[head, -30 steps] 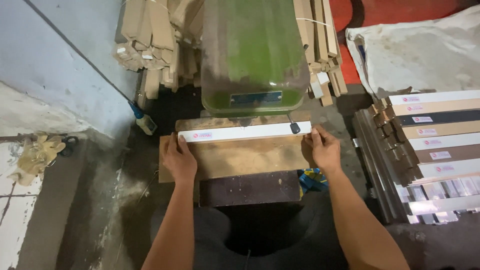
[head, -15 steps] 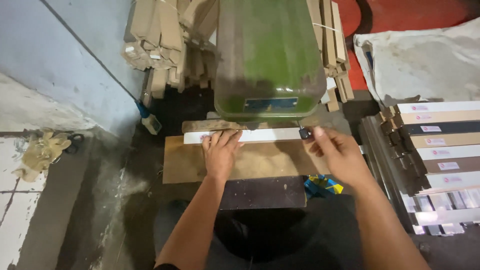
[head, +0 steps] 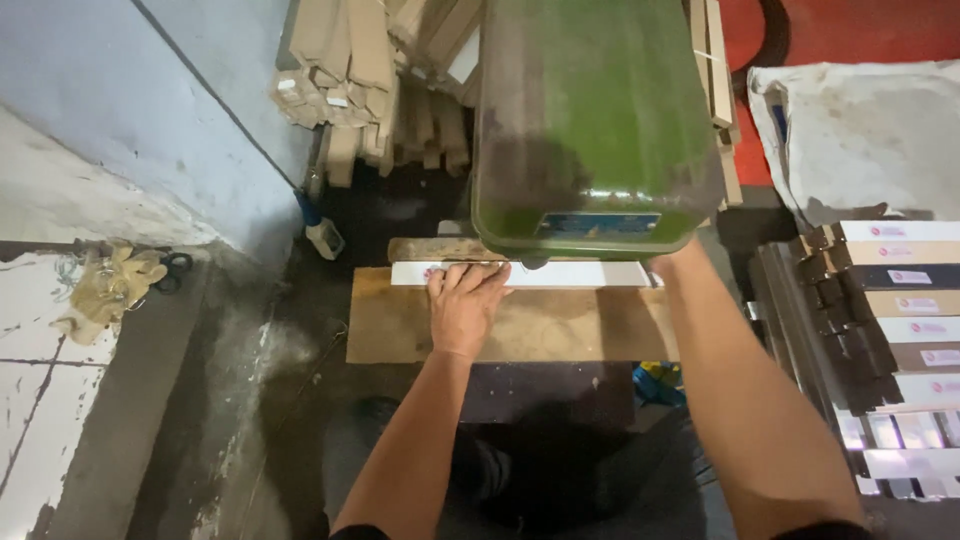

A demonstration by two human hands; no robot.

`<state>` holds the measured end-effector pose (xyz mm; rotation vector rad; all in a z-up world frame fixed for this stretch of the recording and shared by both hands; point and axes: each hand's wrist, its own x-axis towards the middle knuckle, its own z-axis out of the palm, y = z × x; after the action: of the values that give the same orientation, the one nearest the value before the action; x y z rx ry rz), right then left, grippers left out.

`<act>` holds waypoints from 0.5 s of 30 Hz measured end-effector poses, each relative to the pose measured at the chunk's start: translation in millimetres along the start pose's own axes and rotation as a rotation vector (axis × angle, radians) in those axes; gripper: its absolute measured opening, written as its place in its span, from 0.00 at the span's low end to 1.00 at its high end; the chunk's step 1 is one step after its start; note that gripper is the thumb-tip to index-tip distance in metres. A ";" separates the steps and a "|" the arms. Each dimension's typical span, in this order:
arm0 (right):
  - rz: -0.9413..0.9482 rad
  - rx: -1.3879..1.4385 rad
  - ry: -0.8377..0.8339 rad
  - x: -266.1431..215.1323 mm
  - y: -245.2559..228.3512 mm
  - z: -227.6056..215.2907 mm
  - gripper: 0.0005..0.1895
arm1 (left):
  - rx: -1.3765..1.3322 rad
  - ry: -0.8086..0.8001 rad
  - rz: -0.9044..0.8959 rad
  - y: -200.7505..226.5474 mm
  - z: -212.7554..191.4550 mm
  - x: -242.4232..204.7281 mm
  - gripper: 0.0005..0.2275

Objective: Operating a green industrial punch machine to process white rectangular strips and stacking the finished pieces.

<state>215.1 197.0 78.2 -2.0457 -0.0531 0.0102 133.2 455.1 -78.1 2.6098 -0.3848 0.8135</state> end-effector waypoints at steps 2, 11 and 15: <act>-0.042 0.047 0.018 20.7 -13.3 -2.6 0.15 | 0.000 -0.003 0.002 -0.5 2.1 -2.3 0.14; -0.296 0.306 0.162 13.3 -27.2 -38.5 0.10 | 0.069 -0.004 0.046 3.9 -5.0 -2.5 0.14; -0.360 0.350 0.204 -25.4 -69.1 -40.8 0.10 | 0.150 0.056 0.127 4.0 -6.7 0.1 0.19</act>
<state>188.7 191.3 158.0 -1.6545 -0.2727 -0.3873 128.5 454.4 -71.9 2.7146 -0.4955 0.9910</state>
